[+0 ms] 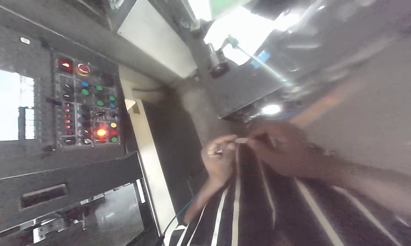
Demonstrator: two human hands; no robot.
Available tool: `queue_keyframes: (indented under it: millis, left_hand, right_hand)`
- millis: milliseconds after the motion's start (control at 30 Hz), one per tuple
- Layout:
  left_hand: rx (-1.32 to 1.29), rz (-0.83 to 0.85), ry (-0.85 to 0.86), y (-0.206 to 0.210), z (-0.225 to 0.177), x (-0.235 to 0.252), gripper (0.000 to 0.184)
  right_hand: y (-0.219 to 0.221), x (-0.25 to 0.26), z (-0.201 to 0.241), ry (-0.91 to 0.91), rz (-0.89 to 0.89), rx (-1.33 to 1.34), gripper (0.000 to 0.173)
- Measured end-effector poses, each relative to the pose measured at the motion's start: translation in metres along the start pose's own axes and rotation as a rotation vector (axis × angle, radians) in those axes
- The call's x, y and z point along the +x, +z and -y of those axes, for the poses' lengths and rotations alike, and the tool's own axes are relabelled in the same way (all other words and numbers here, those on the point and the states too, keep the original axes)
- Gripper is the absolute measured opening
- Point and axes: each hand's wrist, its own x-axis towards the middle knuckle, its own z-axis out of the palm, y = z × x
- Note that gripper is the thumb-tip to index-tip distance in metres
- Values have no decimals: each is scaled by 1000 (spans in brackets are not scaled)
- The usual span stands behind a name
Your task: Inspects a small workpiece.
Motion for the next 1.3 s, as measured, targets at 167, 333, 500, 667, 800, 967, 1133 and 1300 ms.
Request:
queue_keyframes:
  millis: [167,333,500,667,800,967,1133,1300]
  left_hand:
    - [12,-15,15,2,0,0,11]
    - [32,-23,23,4,-2,0,8]
    - [70,-71,3,5,-1,-3,9]
    - [-165,-92,-277,7,-2,-1,19]
    - [-577,2,-586,4,2,5,72]
    - [-725,162,-566,5,5,10,98]
    - [-769,116,-500,5,5,12,94]
    - [-771,160,-464,6,4,11,96]
  right_hand:
    - [-1,0,0,-67,-13,-74,11]
    - [-2,-1,-2,-76,-10,-91,11]
    - [-3,-4,-2,-77,-13,-116,12]
    - [-5,-4,-4,-61,-12,-161,15]
    - [-3,5,-12,-160,43,-323,19]
    - [3,13,-20,-271,82,-600,22]
    - [14,11,-30,-353,100,-622,30]
    - [16,6,-29,-338,150,-568,33]
